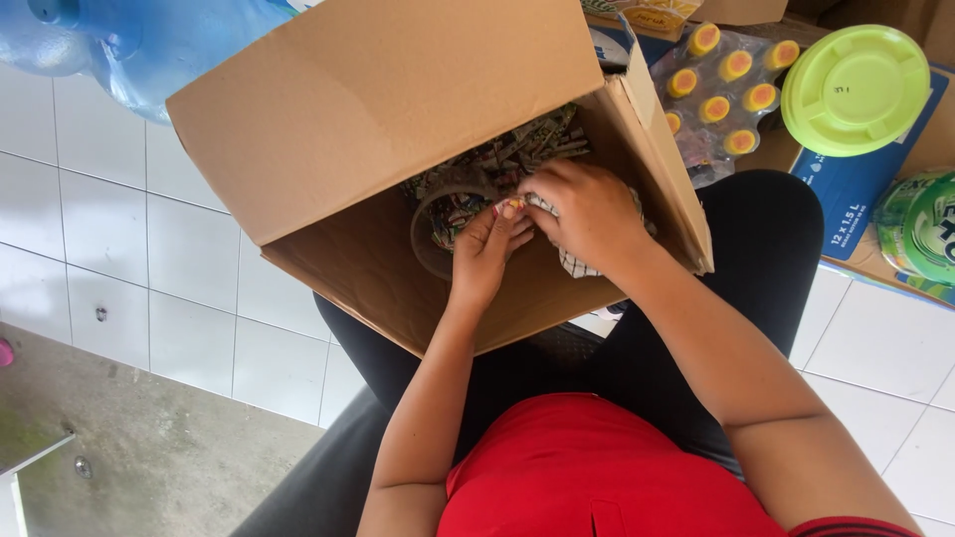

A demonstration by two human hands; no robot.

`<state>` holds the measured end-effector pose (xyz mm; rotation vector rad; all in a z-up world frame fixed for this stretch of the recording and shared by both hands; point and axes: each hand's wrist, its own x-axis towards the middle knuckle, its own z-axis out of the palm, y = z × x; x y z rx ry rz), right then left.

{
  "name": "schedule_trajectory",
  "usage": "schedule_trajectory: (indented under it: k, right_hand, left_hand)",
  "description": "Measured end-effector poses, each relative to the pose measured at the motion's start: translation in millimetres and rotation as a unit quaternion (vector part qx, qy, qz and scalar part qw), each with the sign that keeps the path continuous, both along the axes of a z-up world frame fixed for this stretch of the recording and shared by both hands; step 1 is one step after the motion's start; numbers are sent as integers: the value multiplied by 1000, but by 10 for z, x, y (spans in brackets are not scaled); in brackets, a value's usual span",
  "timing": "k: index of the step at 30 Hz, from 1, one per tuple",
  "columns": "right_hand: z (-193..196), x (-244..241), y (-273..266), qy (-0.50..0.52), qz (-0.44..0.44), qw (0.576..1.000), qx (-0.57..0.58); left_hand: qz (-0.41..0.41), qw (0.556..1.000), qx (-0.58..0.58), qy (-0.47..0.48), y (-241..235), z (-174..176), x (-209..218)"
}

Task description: The person takes snack packets from a bowl inside a cardboard box, wipes each packet one by one with a cloth, and places them back into the box.

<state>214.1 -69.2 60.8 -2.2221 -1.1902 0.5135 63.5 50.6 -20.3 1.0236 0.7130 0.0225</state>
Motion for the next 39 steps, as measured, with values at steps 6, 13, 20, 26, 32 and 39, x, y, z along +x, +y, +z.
schedule_trajectory:
  k: [6,13,20,26,32,39]
  right_hand:
    - [58,138,-26,57,-66,994,62]
    - [-8,-85,368,-1,-2,988,153]
    - [-365,69,481,60,113,989,71]
    - [-270,227,476,218,102,969,-50]
    - [-410,229,416,286,75,953,65]
    - [-416,253,350,374,74,924,-41]
  left_hand:
    - [2,998,66,-4,99,207,124]
    - [-55,973,213,76,194,-208,-146]
    - [3,997,68,31,421,197,-148]
    - [10,999,46,20,595,419,-97]
    - [13,981,185,59,620,453,-100]
    - [-2,896,434,93,779,1073,-84]
